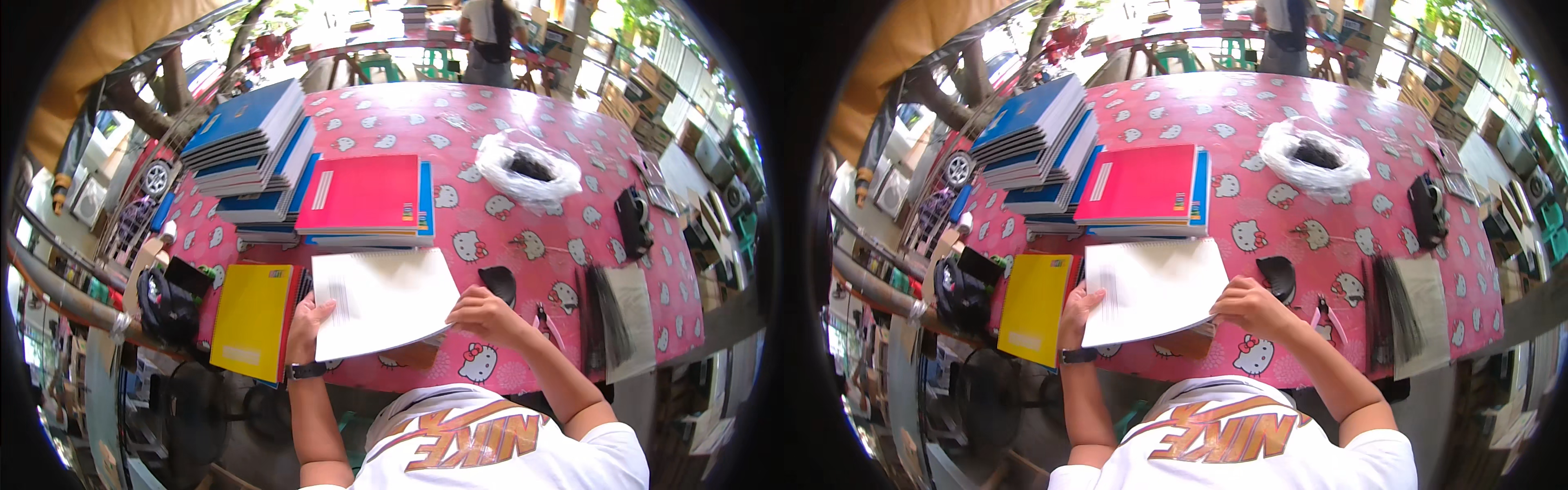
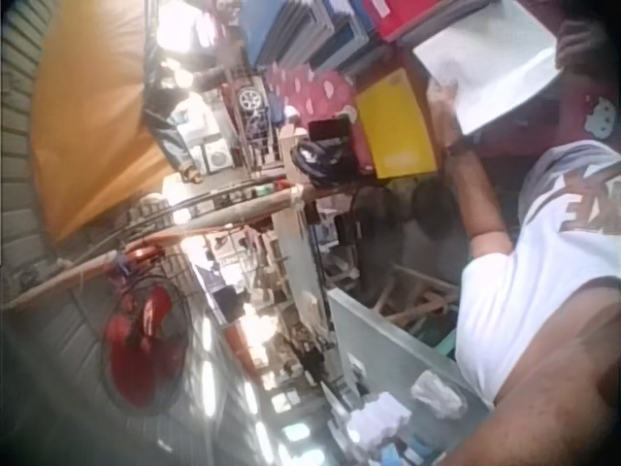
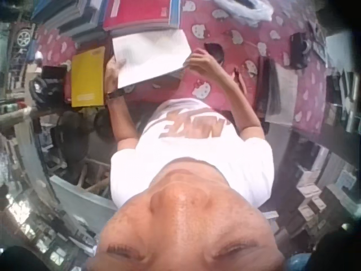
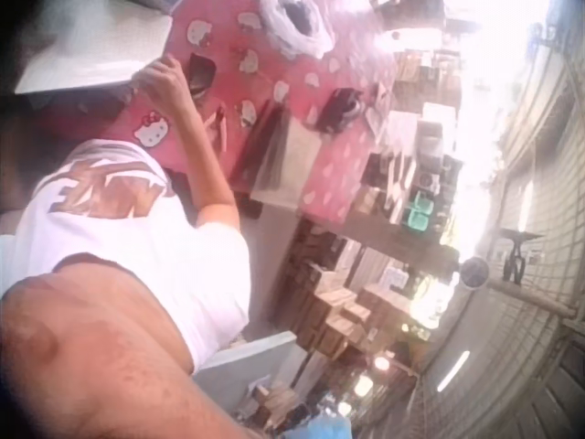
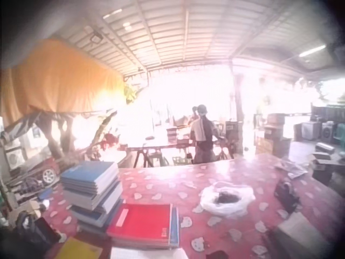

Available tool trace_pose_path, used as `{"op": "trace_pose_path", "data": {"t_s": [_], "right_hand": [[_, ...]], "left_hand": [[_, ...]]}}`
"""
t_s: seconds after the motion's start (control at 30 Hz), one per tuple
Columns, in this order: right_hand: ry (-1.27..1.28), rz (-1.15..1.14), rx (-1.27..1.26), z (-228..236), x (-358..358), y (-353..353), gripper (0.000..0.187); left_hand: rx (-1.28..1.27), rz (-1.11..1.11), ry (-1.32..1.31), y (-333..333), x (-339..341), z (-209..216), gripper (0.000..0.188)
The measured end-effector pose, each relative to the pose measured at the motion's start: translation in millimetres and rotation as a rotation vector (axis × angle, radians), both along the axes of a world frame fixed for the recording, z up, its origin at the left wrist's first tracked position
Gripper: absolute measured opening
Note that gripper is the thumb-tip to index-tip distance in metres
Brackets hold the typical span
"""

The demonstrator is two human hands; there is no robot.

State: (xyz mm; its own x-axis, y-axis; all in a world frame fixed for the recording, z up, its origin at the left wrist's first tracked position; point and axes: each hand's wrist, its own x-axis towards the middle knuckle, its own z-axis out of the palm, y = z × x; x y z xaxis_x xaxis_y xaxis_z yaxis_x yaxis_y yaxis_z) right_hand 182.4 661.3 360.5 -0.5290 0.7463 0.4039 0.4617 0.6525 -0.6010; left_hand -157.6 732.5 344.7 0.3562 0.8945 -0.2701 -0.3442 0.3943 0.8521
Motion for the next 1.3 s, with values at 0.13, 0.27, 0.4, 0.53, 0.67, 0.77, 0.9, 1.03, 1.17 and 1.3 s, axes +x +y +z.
{"op": "trace_pose_path", "data": {"t_s": [0.13, 0.27, 0.4, 0.53, 0.67, 0.77, 0.9, 1.03, 1.17, 1.3], "right_hand": [[1.269, -0.3, -0.475, -12.7, 0.5, -20.7, 0.016], [1.174, -0.313, -0.521, -25.6, 5.1, -28.7, 0.017], [0.807, -0.326, -0.591, -32.8, 2.8, -45.4, 0.021], [0.455, -0.484, -0.141, -47.8, -9.2, -59.8, 0.023], [0.422, -0.457, -0.165, -35.4, -9.9, -61.1, 0.022], [0.209, -0.304, 0.032, -37.1, 9.5, -46.3, 0.024], [0.397, -0.431, -0.113, -30.0, -5.2, -52.0, 0.024], [0.326, -0.363, -0.206, -55.8, 6.7, -61.0, 0.029], [0.534, -0.451, -0.189, -60.1, -15.2, -64.4, 0.023], [0.3, -0.438, -0.234, -77.7, -16.9, -56.9, 0.024]], "left_hand": [[0.431, 0.185, 0.062, -16.6, 26.3, 37.6, 0.037], [0.581, 0.111, -0.037, -14.4, 37.0, 61.2, 0.039], [0.727, -0.051, 0.202, 3.4, 25.1, 66.6, 0.033], [0.604, -0.132, 0.219, 15.4, 36.1, 61.8, 0.027], [0.665, -0.078, 0.211, 7.0, 26.7, 47.3, 0.027], [0.652, -0.068, 0.177, 7.6, 21.6, 41.2, 0.03], [0.598, 0.016, 0.153, 1.1, 31.9, 49.9, 0.028], [0.578, 0.009, 0.101, 3.0, 35.5, 54.2, 0.025], [0.606, -0.106, 0.169, 7.0, 35.0, 51.0, 0.025], [0.573, -0.037, 0.467, 15.2, 24.7, 24.3, 0.025]]}}
